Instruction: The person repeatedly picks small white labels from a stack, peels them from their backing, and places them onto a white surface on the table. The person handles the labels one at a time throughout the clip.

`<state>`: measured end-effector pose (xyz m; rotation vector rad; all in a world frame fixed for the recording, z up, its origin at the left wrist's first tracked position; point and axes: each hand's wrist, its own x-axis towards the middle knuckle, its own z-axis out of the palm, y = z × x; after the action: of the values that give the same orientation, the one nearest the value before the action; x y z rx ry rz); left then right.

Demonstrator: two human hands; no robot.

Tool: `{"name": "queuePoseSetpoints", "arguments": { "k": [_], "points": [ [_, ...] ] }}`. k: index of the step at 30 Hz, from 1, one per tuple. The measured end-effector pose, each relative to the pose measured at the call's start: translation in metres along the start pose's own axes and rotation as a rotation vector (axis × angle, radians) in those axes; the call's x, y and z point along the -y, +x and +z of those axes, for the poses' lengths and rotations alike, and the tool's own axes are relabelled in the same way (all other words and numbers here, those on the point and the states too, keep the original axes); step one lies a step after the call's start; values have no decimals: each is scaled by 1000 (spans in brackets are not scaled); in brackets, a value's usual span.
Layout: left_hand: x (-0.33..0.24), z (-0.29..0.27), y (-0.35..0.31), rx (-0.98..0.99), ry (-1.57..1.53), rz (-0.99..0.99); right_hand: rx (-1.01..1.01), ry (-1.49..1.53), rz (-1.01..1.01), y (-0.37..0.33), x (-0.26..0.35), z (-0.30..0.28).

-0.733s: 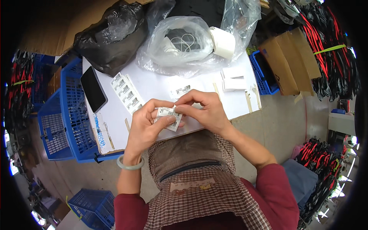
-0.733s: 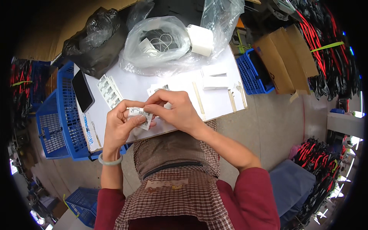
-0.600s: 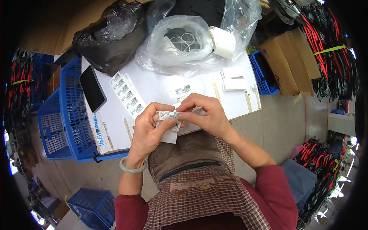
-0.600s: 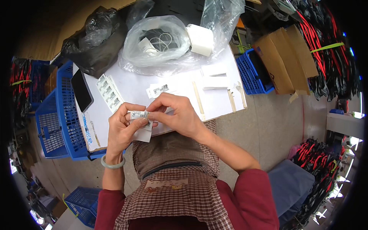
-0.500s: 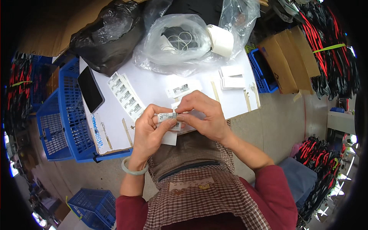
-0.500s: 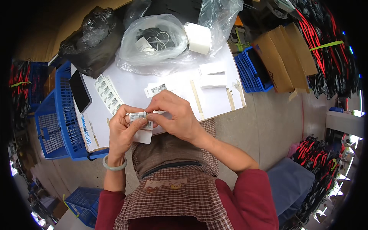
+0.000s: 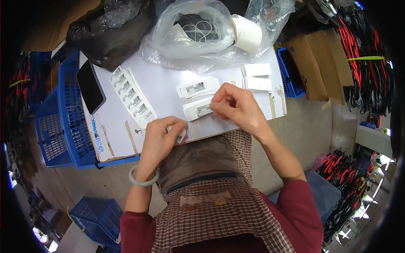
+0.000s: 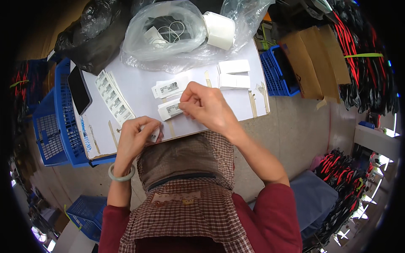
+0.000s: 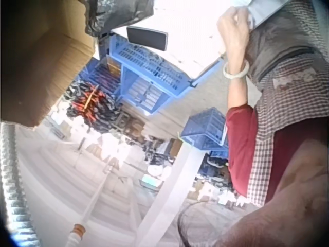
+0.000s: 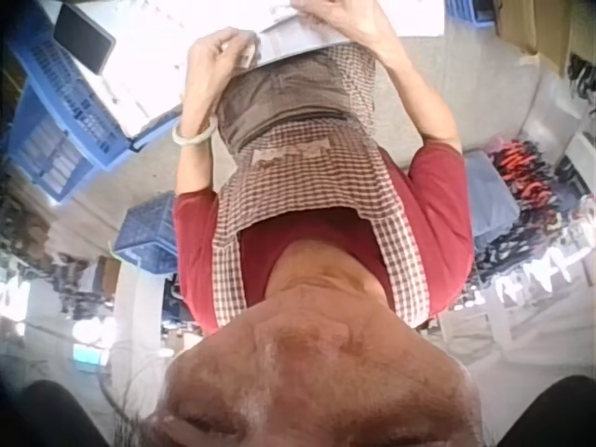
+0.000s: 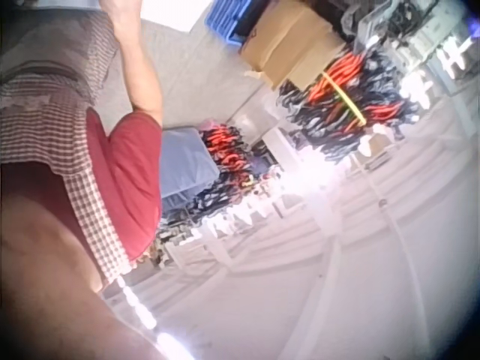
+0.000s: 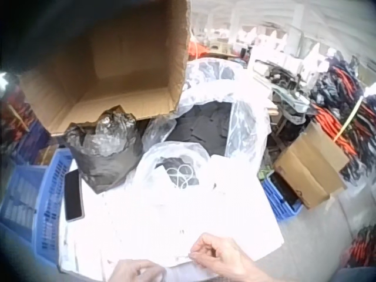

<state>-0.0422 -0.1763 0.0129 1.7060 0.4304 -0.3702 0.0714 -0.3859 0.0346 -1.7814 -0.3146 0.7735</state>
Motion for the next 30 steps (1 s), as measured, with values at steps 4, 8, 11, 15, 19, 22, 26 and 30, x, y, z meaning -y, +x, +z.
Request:
{"name": "queuePoseSetpoints", "arguments": {
  "k": [4, 8, 11, 15, 19, 22, 26, 30],
  "points": [
    [-5, 3, 20, -55, 299, 0, 22, -163, -48, 10, -3, 12],
    [-2, 7, 25, -78, 332, -8, 8, -224, -72, 15, -12, 15],
    [-6, 9, 24, -81, 340, -28, -4, -228, -72, 15, -13, 15],
    [-7, 9, 24, -80, 346, -44, -11, -226, -92, 16, -15, 15],
    [-6, 9, 25, -75, 340, -33, -29, -256, -130, 16, -15, 15],
    [0, 7, 27, -38, 254, -37, -53, -277, -157, 16, -15, 17],
    [-1, 7, 34, -6, 299, -50, -94, -304, -196, 16, -16, 20],
    [-18, 14, 31, -41, 431, -47, -120, -371, -233, 15, -17, 22]
  ]
}}
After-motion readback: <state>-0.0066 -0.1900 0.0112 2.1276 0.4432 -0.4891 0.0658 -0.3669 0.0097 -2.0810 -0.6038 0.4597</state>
